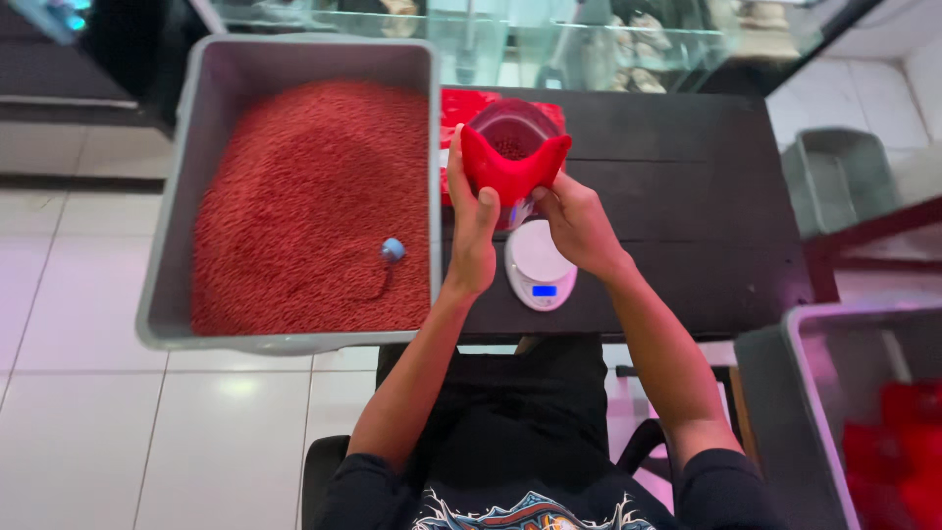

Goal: The person uses a small scoop to transfer red fish food pellets from a large bin into a red bag, places the bag on a digital scale to check the weight, and then places the filled bag into a separate bin.

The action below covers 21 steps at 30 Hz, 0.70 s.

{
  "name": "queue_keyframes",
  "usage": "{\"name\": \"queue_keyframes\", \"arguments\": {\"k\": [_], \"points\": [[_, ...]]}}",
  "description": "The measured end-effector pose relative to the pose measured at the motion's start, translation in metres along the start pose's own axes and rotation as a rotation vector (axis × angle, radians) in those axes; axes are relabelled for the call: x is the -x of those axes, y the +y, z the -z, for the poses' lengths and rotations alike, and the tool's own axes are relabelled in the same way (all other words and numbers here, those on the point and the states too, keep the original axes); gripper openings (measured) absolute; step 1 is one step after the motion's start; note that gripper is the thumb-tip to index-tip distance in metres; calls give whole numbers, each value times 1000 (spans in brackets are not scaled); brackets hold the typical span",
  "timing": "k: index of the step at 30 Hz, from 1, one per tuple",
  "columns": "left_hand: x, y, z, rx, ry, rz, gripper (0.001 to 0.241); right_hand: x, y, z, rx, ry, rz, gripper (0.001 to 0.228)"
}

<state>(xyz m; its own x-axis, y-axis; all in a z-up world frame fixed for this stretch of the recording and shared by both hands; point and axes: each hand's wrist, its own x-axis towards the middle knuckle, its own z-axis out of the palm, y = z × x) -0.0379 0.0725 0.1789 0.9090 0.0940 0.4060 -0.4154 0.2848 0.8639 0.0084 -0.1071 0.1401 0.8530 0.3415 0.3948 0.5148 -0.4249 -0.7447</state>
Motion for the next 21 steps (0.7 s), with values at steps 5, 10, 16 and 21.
{"name": "queue_keyframes", "arguments": {"k": [5,10,16,21], "points": [[8,-38,-30,45,-56,72,99,28,10,26,-2,73,-71,15],[20,-72,-51,23,-103,116,101,62,59,36,-7,107,-153,18],[39,-93,-51,-74,-178,221,95,92,89,25,3,134,-198,10],[49,-111,-44,-113,-205,282,98,98,93,15,41,119,-242,13]]}}
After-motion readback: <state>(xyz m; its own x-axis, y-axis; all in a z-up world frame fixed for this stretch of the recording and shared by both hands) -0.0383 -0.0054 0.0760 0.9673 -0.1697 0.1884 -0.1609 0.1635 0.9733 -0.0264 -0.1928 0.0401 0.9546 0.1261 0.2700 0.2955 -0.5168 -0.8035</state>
